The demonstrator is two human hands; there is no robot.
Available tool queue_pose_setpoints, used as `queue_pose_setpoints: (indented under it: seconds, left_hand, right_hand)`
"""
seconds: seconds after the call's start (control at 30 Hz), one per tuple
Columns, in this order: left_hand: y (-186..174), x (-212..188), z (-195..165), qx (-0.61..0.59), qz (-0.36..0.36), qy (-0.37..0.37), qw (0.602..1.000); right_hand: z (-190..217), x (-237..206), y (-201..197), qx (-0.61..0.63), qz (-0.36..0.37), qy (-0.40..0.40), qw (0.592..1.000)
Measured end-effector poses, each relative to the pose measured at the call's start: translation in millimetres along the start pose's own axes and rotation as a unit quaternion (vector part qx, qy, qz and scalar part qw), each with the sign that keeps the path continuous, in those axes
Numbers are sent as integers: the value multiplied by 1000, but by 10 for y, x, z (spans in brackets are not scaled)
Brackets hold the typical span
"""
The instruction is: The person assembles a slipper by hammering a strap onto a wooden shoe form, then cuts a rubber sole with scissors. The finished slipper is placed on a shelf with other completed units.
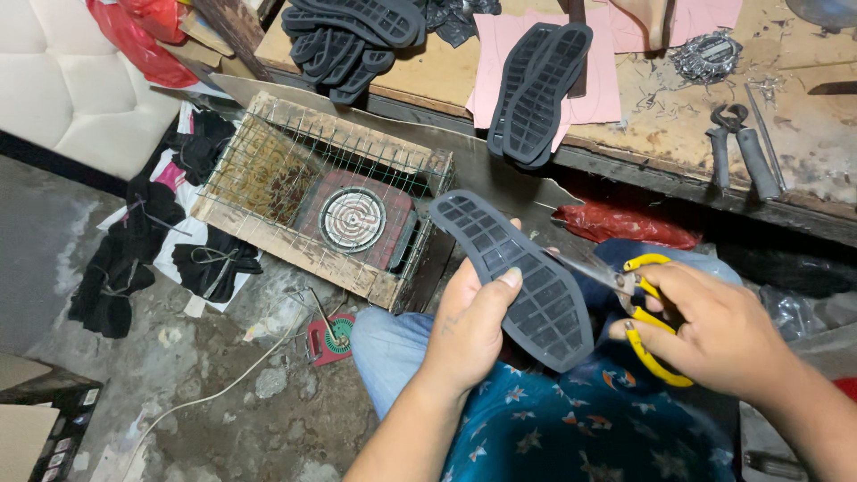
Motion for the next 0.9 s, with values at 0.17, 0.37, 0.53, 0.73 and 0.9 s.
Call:
queue_pose_setpoints:
  seconds: [0.17, 0.37, 0.53, 0.73, 0.9]
  left_hand:
    - [-2, 4, 17, 4, -8, -7, 1000]
    - [-21, -13, 0, 62, -8, 29, 998]
    - [-47, -11, 8, 106, -22, 42, 993]
    - [-65, -16, 32, 107, -25, 43, 993]
    - [-68, -11, 37, 104, -24, 45, 993]
  right_hand:
    - [150, -6, -75, 7, -47, -80, 996]
    - [192, -12, -93, -9, -58, -121, 991]
    - [163, -10, -53, -23, -38, -115, 992]
    - [209, -28, -75, 1, -50, -142, 989]
    - [159, -16, -36, -9, -12, -103, 995]
Point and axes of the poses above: each hand's wrist, its own x-axis towards the middle knuckle, its own y-axis out of the palm, z = x × y, the point moved 6 cm from there along x, towards the middle knuckle, and after that the axes turned 12 degrees about -z, right-handed, at the moved point
